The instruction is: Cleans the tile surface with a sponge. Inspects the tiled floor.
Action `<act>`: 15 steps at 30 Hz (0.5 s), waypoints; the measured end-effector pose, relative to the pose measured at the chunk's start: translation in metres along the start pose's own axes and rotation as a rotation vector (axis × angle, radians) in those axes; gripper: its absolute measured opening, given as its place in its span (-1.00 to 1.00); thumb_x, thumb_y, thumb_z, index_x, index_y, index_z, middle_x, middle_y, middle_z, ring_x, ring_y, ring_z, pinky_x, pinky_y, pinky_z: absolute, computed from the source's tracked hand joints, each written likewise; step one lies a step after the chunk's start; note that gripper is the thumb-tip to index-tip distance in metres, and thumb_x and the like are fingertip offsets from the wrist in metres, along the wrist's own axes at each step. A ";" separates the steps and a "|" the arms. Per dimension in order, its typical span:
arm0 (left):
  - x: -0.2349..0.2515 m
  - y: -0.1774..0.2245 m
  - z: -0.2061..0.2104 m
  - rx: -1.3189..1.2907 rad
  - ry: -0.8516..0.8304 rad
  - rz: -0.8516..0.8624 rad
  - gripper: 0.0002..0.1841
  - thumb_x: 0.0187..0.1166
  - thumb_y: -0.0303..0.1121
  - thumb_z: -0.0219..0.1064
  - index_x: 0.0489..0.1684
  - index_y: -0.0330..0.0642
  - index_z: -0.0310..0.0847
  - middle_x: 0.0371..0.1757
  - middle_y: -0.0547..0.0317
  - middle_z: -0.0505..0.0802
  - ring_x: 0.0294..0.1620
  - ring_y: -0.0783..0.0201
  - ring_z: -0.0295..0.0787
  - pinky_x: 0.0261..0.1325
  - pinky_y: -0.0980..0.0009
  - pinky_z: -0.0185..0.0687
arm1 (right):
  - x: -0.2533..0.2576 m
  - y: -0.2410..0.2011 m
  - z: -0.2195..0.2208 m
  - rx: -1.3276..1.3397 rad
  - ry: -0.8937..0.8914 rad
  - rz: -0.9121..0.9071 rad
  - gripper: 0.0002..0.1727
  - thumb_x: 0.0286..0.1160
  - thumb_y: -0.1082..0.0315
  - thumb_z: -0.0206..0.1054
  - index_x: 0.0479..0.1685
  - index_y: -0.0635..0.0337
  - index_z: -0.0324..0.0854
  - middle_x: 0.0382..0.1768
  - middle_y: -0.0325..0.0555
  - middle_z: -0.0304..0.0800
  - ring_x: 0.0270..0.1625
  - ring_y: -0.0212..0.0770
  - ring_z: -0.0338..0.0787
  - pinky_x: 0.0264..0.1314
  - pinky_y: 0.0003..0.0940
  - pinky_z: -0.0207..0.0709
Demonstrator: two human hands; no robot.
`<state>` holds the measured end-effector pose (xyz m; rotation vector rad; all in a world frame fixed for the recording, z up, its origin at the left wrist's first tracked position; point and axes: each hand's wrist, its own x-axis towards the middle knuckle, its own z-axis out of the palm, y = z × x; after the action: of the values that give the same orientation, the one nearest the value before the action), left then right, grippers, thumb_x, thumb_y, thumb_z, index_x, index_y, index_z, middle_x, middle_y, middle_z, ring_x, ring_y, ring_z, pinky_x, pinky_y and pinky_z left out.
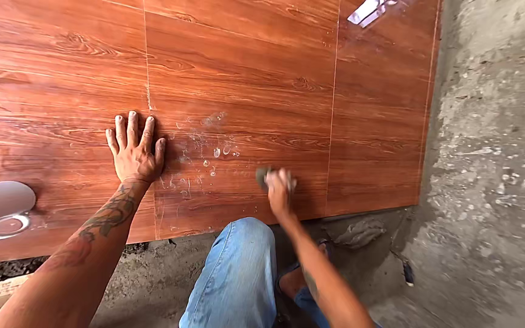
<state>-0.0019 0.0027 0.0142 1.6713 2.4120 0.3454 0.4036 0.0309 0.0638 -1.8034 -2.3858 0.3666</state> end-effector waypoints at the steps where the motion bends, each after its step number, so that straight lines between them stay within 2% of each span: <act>1: -0.001 0.000 0.001 0.002 0.002 -0.003 -0.30 0.75 0.27 -0.30 0.87 0.30 0.12 0.94 0.09 0.09 0.95 -0.12 -0.22 0.84 -0.32 -0.43 | -0.047 0.009 0.003 -0.004 0.006 -0.027 -0.80 0.63 0.21 0.31 -0.14 0.02 0.86 -0.18 -0.01 0.82 -0.02 0.06 0.81 0.03 0.13 0.64; 2: -0.002 0.000 0.002 0.008 0.006 -0.007 -0.30 0.75 0.27 -0.30 0.87 0.31 0.12 0.93 0.10 0.10 0.95 -0.11 -0.22 0.84 -0.32 -0.43 | -0.079 0.012 0.004 0.005 0.031 -0.049 -0.81 0.60 0.20 0.35 -0.18 0.01 0.88 -0.25 -0.03 0.81 -0.10 0.04 0.80 -0.04 0.08 0.63; 4: -0.001 -0.001 0.003 0.017 0.014 -0.008 -0.31 0.75 0.25 -0.30 0.87 0.31 0.13 0.93 0.10 0.11 0.95 -0.11 -0.21 0.84 -0.32 -0.42 | -0.078 0.002 0.003 0.030 0.066 -0.077 -0.82 0.57 0.24 0.37 -0.21 0.02 0.89 -0.31 -0.04 0.77 -0.14 0.01 0.78 -0.06 0.03 0.60; 7: -0.001 0.000 0.002 0.024 -0.003 -0.008 -0.31 0.76 0.25 -0.30 0.88 0.32 0.10 0.94 0.11 0.08 0.95 -0.11 -0.22 0.84 -0.32 -0.42 | 0.025 -0.023 0.005 0.032 0.086 -0.044 -0.83 0.55 0.32 0.35 -0.26 0.10 0.86 -0.29 0.03 0.78 -0.09 0.10 0.79 -0.02 0.13 0.58; 9: -0.001 0.001 0.001 0.022 -0.002 -0.011 -0.31 0.75 0.26 -0.29 0.87 0.33 0.11 0.94 0.11 0.09 0.95 -0.10 -0.21 0.84 -0.31 -0.42 | 0.101 -0.031 0.011 0.004 0.125 0.039 -0.82 0.58 0.27 0.34 -0.19 0.09 0.84 -0.18 0.03 0.80 0.02 0.10 0.79 0.04 0.15 0.57; 11: 0.000 -0.001 0.002 0.019 0.017 -0.006 -0.32 0.76 0.25 -0.29 0.86 0.32 0.14 0.93 0.12 0.11 0.95 -0.10 -0.20 0.84 -0.30 -0.42 | 0.128 -0.034 0.007 0.025 0.106 0.084 -0.82 0.60 0.23 0.38 -0.08 0.07 0.85 -0.09 0.00 0.80 0.10 0.07 0.77 0.10 0.14 0.56; 13: -0.002 -0.002 0.002 0.018 0.005 0.000 -0.31 0.76 0.25 -0.30 0.87 0.33 0.11 0.94 0.14 0.09 0.95 -0.09 -0.23 0.85 -0.29 -0.44 | 0.067 -0.027 -0.005 0.031 -0.018 0.023 -0.82 0.68 0.26 0.30 -0.01 0.07 0.78 0.01 0.06 0.75 0.17 0.12 0.74 0.15 0.19 0.60; 15: 0.000 -0.002 0.003 0.014 0.004 0.002 -0.31 0.76 0.26 -0.31 0.88 0.32 0.11 0.94 0.14 0.08 0.96 -0.09 -0.25 0.85 -0.30 -0.45 | -0.029 -0.006 0.004 0.027 -0.038 -0.046 -0.80 0.62 0.24 0.30 -0.13 0.03 0.85 -0.13 0.03 0.81 0.04 0.09 0.80 0.06 0.16 0.64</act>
<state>-0.0029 0.0020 0.0111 1.6805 2.4213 0.3330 0.4050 0.0008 0.0634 -1.7419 -2.4315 0.4295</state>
